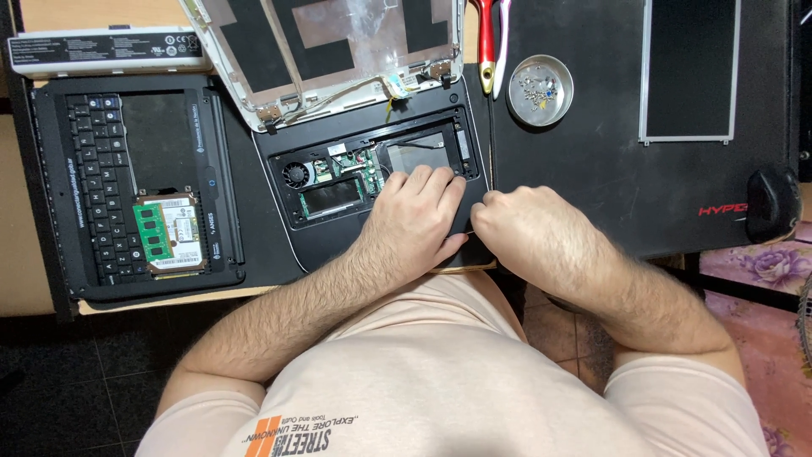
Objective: The person uses a screwdriver to remove screws from the bezel of a laptop screen. They then lift the screen off, disconnect the ribbon cable, and set the screen aside. Finally, they remove screws from the laptop's palm rest area and lift the palm rest off.
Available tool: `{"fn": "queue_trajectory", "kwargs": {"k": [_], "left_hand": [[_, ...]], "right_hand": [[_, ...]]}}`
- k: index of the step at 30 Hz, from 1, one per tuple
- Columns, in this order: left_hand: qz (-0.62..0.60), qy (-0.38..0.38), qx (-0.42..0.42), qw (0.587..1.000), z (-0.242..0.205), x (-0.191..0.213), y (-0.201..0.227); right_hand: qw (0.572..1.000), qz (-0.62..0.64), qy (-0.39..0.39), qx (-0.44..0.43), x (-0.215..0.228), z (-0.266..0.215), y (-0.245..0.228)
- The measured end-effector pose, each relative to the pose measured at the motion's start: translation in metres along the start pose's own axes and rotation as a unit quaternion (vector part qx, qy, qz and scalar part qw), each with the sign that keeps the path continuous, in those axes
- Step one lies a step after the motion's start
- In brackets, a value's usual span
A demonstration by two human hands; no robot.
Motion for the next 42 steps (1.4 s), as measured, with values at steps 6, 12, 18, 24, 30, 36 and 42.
{"fn": "queue_trajectory", "kwargs": {"k": [6, 12, 18, 24, 30, 36, 42], "left_hand": [[0.002, 0.004, -0.002, 1.000, 0.000, 0.004, 0.002], [0.005, 0.015, -0.004, 1.000, 0.000, 0.006, 0.004], [-0.006, 0.019, -0.013, 1.000, -0.006, 0.012, 0.005], [-0.082, 0.112, -0.034, 0.990, -0.057, 0.075, -0.003], [-0.063, 0.233, 0.089, 0.966, -0.149, 0.093, -0.062], [-0.126, 0.253, 0.160, 0.946, -0.187, 0.086, -0.068], [-0.150, 0.243, 0.177, 0.942, -0.190, 0.079, -0.077]], "right_hand": [[0.992, 0.046, 0.100, -0.065, 0.015, -0.033, 0.006], [0.926, 0.166, 0.290, -0.176, -0.056, -0.059, 0.003], [0.869, 0.230, 0.373, -0.229, -0.080, -0.073, -0.005], [0.840, 0.369, 0.337, -0.214, -0.082, -0.092, 0.019], [0.777, 0.470, 0.398, -0.128, -0.040, -0.084, 0.025], [0.571, 0.695, 0.425, -0.102, -0.045, -0.032, 0.007], [0.629, 0.691, 0.353, 0.050, 0.014, 0.031, -0.049]]}}
Point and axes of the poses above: each hand's wrist, its own z-axis towards the middle knuckle, its own x-axis out of the back of the hand, y = z × x, the point moved 9 cm from there along z, towards the middle knuckle, and after that the axes turned 10 degrees about -z, right-handed, at the moved point
